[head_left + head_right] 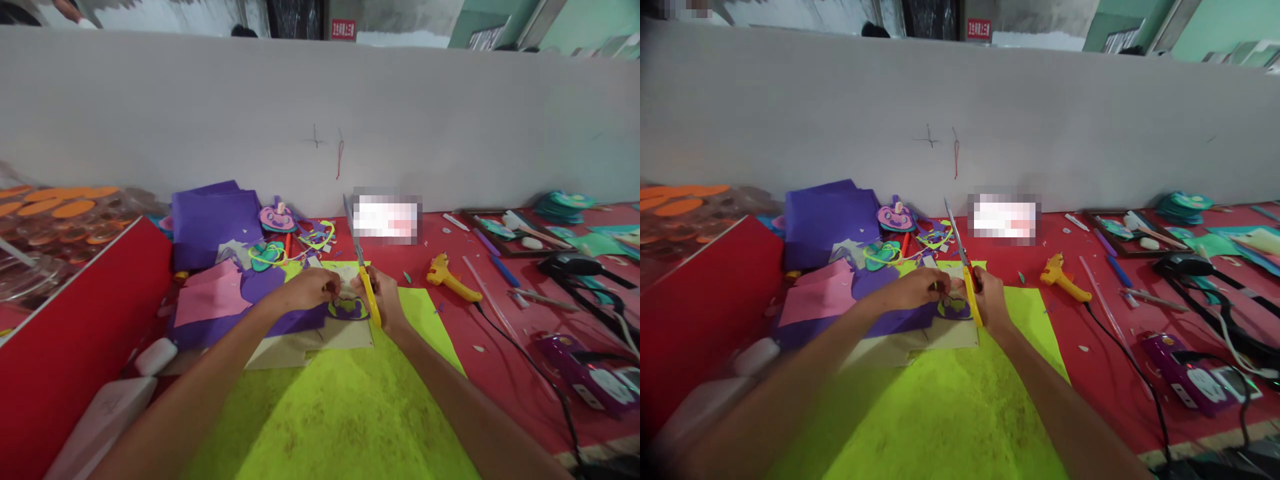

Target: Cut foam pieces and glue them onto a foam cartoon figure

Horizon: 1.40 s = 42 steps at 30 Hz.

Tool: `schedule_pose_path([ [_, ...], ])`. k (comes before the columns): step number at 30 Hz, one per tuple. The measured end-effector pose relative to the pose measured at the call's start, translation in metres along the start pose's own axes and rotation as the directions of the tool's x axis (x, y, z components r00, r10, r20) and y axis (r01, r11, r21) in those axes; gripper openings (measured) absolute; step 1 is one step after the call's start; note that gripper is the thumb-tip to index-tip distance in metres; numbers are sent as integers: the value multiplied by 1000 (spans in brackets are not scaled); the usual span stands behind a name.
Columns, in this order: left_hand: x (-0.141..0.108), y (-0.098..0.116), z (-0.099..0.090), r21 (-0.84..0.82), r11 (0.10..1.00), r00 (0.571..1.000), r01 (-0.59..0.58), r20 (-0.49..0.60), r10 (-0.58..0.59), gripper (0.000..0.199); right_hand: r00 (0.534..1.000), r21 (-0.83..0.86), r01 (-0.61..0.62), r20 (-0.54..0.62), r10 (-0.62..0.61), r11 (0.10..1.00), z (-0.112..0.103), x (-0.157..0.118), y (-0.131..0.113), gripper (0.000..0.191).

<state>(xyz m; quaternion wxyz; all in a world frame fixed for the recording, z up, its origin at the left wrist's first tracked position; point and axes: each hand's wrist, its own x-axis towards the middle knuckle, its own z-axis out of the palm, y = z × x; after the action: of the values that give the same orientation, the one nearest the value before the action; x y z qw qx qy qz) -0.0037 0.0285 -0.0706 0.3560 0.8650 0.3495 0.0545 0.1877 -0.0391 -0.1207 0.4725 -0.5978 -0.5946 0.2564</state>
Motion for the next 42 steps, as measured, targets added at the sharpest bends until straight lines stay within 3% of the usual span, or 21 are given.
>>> schedule_pose_path([
  [12,1,2,6,31,999,999,17,48,-19,15,1000,-13,-7,6,7,1000,0,0,0,44],
  [20,-3,9,3,76,997,996,-35,82,28,17,1000,1,-10,-3,10,1000,-1,0,-4,48],
  [22,-4,12,-1,9,1000,1000,-18,20,18,18,1000,32,-9,-1,9,999,-3,-2,-7,50],
  [25,-4,16,-9,-139,990,986,-9,-169,-14,11,999,154,-38,31,33,987,-1,-6,-10,52],
  [28,-4,21,-20,-257,963,937,-85,-348,-10,6,994,382,-91,83,63,920,6,-14,-14,55],
  [32,-7,31,-30,-359,914,869,-186,-494,-17,5,991,607,-128,107,80,784,16,-25,-26,61],
  [38,-11,44,-33,-524,799,809,-295,-581,-83,11,989,587,-107,145,26,802,21,-34,-33,62],
  [42,-11,44,-32,-504,797,761,-333,-643,-88,21,987,554,-104,160,17,826,25,-35,-27,63],
])
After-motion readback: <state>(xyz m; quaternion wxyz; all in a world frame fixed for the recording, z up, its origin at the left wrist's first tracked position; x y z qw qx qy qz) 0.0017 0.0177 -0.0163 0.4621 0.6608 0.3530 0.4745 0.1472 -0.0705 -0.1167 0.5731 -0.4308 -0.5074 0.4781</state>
